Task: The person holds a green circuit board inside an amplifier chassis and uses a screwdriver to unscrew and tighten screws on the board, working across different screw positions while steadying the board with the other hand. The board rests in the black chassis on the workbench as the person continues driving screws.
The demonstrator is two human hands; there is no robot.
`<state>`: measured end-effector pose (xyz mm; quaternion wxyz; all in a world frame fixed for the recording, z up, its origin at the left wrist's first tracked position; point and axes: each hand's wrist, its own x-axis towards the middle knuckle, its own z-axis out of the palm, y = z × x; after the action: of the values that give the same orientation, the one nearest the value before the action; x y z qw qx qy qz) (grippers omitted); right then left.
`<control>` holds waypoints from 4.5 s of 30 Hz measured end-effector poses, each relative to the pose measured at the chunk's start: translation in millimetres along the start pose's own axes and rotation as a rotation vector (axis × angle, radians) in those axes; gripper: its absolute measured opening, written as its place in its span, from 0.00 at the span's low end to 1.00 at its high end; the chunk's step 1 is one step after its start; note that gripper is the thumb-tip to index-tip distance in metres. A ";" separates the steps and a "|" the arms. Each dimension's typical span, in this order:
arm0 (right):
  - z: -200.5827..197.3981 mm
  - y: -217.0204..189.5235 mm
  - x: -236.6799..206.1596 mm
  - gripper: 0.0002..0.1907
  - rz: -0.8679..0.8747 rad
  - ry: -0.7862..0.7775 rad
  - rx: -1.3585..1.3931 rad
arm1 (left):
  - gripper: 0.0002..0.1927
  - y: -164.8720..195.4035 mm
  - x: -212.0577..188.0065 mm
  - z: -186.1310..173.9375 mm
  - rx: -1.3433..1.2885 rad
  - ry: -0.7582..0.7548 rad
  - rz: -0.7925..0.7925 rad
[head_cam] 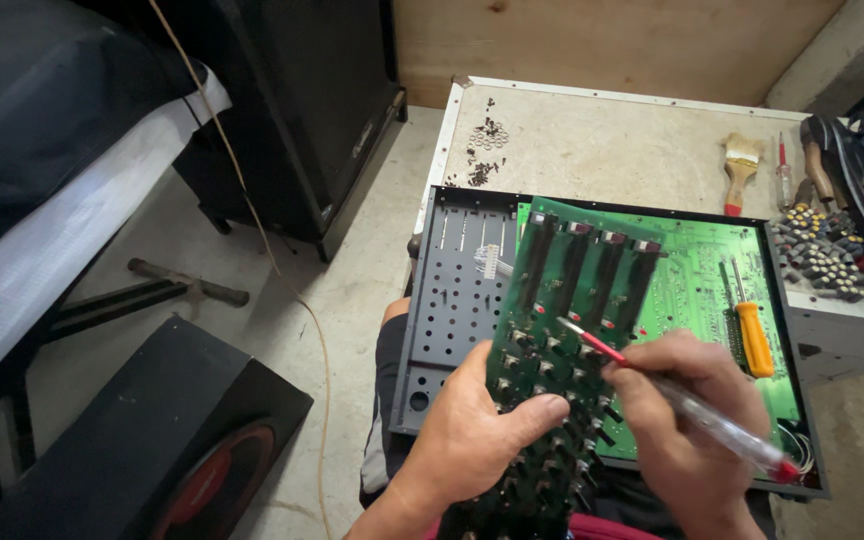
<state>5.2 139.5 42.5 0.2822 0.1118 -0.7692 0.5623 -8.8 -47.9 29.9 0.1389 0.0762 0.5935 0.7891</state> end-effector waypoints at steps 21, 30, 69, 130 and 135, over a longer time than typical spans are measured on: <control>-1.3 -4.4 7.1 0.04 0.039 -0.090 -0.136 | 0.24 10.9 -1.2 3.5 0.063 0.006 -0.026; 0.2 -3.7 9.4 0.06 -0.013 -0.101 -0.193 | 0.24 3.7 0.9 3.7 0.037 0.010 0.012; 4.0 -7.5 11.3 0.07 -0.038 -0.135 -0.220 | 0.23 5.0 0.1 3.4 0.072 0.050 -0.005; -12.3 31.6 5.3 0.05 -0.204 -0.051 0.451 | 0.24 -4.9 8.2 -1.0 -0.124 -0.118 0.028; -18.0 40.5 1.3 0.05 -0.119 0.031 0.758 | 0.24 -3.5 11.1 -6.5 -0.053 -0.134 0.003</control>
<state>-10.1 170.3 14.5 0.2645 0.2444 -0.4944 0.7911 -20.7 -49.5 24.2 0.1792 0.1259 0.5617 0.7978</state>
